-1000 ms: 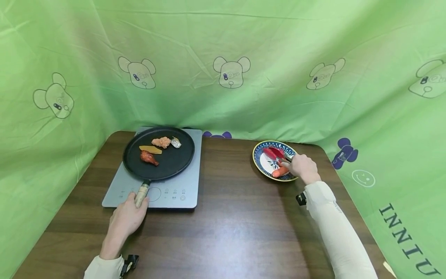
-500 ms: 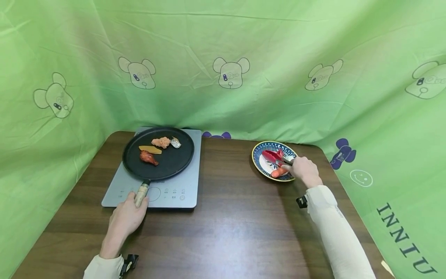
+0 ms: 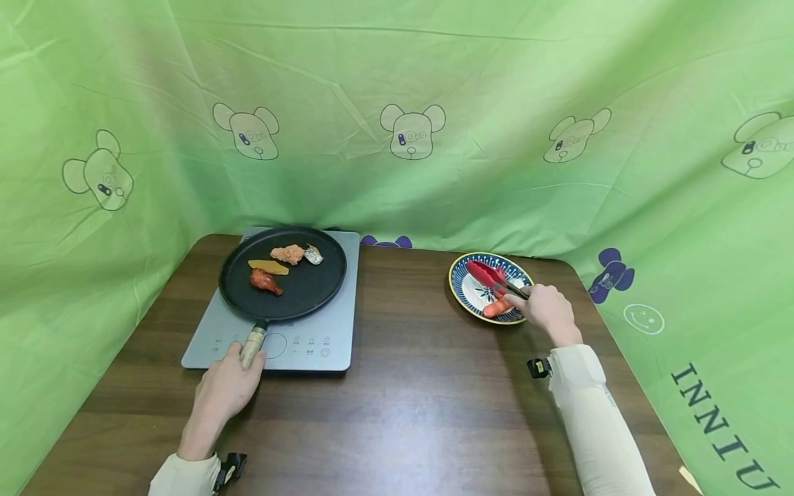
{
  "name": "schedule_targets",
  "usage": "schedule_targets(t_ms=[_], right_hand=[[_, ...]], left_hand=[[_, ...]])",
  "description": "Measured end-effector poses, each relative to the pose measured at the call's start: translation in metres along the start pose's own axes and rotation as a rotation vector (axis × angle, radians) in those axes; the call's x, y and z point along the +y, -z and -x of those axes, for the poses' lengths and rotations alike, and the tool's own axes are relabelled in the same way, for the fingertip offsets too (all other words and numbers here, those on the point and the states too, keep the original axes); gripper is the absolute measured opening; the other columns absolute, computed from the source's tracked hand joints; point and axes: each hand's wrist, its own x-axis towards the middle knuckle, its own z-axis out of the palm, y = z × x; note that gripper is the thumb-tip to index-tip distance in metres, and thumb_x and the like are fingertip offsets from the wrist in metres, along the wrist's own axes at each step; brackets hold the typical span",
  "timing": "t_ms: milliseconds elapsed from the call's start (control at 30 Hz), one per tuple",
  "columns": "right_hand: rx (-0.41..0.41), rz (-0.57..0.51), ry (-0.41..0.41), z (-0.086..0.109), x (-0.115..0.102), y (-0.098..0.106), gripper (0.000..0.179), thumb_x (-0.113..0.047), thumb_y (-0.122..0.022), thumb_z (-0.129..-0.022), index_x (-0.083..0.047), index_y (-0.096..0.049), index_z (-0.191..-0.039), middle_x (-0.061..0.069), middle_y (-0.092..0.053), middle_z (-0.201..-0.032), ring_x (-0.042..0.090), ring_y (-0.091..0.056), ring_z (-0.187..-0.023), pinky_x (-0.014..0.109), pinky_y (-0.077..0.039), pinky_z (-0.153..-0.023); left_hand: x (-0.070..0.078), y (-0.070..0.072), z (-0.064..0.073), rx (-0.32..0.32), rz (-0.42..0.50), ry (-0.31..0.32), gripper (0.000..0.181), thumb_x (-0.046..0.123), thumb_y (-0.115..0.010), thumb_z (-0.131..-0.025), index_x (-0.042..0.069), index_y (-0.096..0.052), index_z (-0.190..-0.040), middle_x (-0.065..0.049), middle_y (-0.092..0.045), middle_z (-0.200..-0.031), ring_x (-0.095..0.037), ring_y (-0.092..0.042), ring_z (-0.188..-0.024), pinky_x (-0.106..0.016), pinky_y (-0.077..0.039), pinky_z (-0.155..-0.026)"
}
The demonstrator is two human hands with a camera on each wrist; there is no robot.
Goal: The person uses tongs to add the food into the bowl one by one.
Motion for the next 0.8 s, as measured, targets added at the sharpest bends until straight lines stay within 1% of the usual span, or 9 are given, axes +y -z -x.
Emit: schedule_targets(t_ms=[167, 300, 400, 533, 667, 800], right_hand=[[0.048, -0.022, 0.031, 0.004, -0.003, -0.002, 0.041, -0.049, -0.060, -0.088, -0.009, -0.068, -0.093, 0.027, -0.062, -0.089, 0.044, -0.060, -0.077, 0.053, -0.043, -0.060], [0.064, -0.053, 0.037, 0.008, -0.006, -0.003, 0.045, -0.052, -0.058, -0.089, -0.010, -0.069, -0.101, 0.027, -0.062, -0.092, 0.042, -0.060, -0.076, 0.052, -0.042, -0.059], [0.071, -0.072, 0.035, 0.011, -0.006, -0.005, 0.046, -0.052, -0.056, -0.090, -0.010, -0.068, -0.104, 0.028, -0.061, -0.091, 0.041, -0.059, -0.074, 0.052, -0.042, -0.058], [0.084, -0.079, 0.037, 0.014, -0.008, -0.006, 0.044, -0.049, -0.057, -0.090, -0.008, -0.068, -0.103, 0.027, -0.061, -0.089, 0.041, -0.059, -0.072, 0.052, -0.041, -0.058], [0.092, -0.084, 0.042, 0.016, -0.011, -0.006, 0.043, -0.048, -0.058, -0.090, -0.009, -0.067, -0.105, 0.025, -0.060, -0.086, 0.039, -0.058, -0.071, 0.051, -0.040, -0.057], [0.113, -0.078, 0.055, 0.018, -0.014, -0.005, 0.051, -0.054, -0.055, -0.090, -0.008, -0.067, -0.109, 0.024, -0.060, -0.083, 0.038, -0.057, -0.070, 0.050, -0.040, -0.056]], left_hand=[[0.000, 0.000, 0.000, 0.002, -0.001, 0.003, 0.055, 0.050, -0.040, -0.096, -0.002, -0.040, -0.114, -0.011, -0.044, -0.068, -0.024, -0.044, -0.052, -0.036, -0.033, -0.044], [0.000, 0.000, 0.000, 0.004, -0.001, 0.003, 0.054, 0.049, -0.041, -0.095, -0.002, -0.041, -0.114, -0.011, -0.044, -0.067, -0.024, -0.044, -0.052, -0.036, -0.033, -0.044], [0.000, -0.001, 0.000, 0.004, -0.002, 0.001, 0.055, 0.050, -0.040, -0.095, -0.001, -0.041, -0.114, -0.011, -0.044, -0.067, -0.024, -0.044, -0.052, -0.036, -0.033, -0.044], [0.000, -0.001, 0.000, 0.002, -0.004, 0.002, 0.056, 0.051, -0.040, -0.095, -0.001, -0.041, -0.114, -0.010, -0.044, -0.067, -0.023, -0.044, -0.052, -0.036, -0.033, -0.044], [0.000, -0.001, -0.001, 0.002, -0.005, 0.003, 0.056, 0.051, -0.040, -0.095, -0.002, -0.041, -0.115, -0.010, -0.044, -0.067, -0.023, -0.044, -0.052, -0.036, -0.032, -0.044], [0.000, -0.001, -0.001, 0.002, -0.006, 0.004, 0.056, 0.050, -0.040, -0.095, -0.002, -0.041, -0.116, -0.010, -0.044, -0.067, -0.023, -0.044, -0.052, -0.036, -0.033, -0.044]])
